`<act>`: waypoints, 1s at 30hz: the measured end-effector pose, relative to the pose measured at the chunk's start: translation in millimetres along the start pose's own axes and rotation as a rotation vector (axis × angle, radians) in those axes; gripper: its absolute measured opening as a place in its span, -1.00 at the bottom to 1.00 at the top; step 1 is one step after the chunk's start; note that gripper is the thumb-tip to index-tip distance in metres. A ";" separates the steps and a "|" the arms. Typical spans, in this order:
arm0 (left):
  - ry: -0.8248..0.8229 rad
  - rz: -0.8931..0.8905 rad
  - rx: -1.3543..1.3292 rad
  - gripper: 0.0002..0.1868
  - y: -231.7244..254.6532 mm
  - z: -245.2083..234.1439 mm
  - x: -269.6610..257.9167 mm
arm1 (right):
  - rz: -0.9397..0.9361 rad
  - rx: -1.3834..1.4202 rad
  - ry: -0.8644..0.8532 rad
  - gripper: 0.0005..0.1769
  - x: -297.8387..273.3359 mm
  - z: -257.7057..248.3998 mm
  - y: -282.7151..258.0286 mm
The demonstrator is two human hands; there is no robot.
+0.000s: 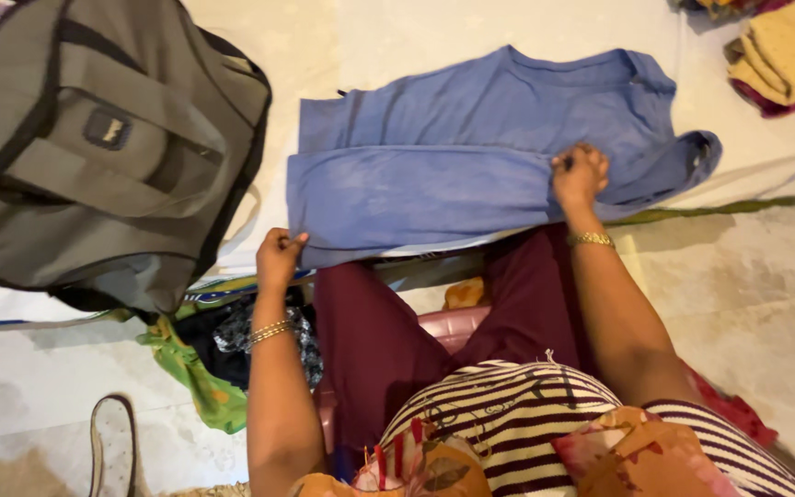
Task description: The person places clothing items into a gray bag on a bed, zips it closed, and then lays out and folds a blue shirt on the bed.
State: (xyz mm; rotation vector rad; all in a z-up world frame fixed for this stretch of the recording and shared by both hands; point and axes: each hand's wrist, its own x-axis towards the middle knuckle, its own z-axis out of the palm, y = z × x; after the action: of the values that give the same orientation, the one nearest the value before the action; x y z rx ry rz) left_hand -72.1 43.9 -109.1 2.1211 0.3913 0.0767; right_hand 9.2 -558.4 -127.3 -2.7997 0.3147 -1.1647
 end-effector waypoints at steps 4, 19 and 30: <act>-0.006 0.030 -0.084 -0.59 -14.9 3.3 9.3 | 0.194 0.363 -0.157 -0.93 6.6 4.6 3.9; -0.035 -0.187 -0.162 -0.68 -6.5 14.2 -11.5 | 0.342 0.124 -0.426 -0.84 50.1 36.1 -41.3; -0.219 -0.308 -0.357 -0.75 9.9 -14.6 -18.8 | 0.170 0.084 -0.267 -0.81 35.6 54.5 -37.5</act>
State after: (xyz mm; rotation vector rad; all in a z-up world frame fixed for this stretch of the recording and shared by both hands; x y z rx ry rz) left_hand -90.5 44.9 -91.0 1.6780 0.5261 -0.2461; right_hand 78.1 -529.4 -134.9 -2.7464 0.4566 -0.7406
